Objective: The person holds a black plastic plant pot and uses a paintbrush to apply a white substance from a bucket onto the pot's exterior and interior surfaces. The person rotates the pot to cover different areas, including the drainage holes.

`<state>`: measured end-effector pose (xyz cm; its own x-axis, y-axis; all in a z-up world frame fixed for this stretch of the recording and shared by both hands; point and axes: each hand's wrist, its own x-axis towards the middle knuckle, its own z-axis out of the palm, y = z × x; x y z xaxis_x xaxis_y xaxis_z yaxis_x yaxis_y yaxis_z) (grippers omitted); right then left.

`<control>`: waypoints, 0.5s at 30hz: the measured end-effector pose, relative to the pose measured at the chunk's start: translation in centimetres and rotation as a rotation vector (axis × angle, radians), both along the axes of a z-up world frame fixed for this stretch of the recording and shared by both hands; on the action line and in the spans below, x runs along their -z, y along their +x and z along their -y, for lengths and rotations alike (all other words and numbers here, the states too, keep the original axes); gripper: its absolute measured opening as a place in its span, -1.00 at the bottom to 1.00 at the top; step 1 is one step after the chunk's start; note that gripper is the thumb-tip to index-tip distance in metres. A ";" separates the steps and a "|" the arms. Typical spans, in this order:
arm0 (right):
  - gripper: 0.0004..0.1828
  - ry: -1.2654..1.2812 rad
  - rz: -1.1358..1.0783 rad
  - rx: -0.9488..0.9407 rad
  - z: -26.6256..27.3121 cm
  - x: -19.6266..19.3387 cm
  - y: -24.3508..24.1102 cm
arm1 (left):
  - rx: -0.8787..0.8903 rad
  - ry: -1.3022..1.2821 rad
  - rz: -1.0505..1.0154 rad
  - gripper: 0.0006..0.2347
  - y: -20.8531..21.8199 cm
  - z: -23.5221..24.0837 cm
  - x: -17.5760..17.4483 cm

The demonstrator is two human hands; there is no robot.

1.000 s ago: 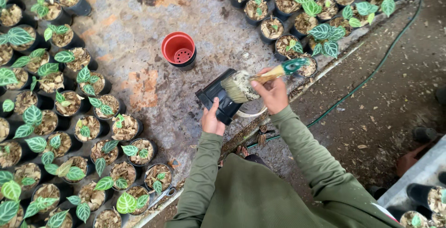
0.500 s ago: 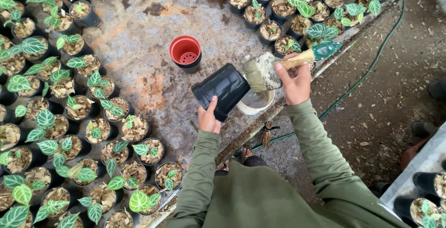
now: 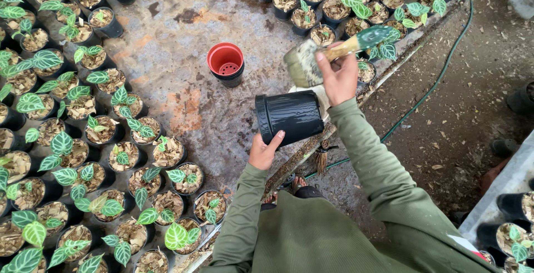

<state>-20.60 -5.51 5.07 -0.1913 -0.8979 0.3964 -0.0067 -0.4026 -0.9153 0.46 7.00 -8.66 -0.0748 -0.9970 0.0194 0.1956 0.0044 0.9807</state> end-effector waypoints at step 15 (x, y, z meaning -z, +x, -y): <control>-0.65 0.002 0.123 -0.105 -8.1 2.3 -0.9 | -0.252 0.165 -0.809 -0.72 0.8 3.1 -3.9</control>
<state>-21.53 2.62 2.79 -0.1436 -0.9164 0.3736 0.1472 -0.3931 -0.9076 1.28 3.88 -4.72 0.1235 -0.9767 -0.1754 0.8467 0.0116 0.5320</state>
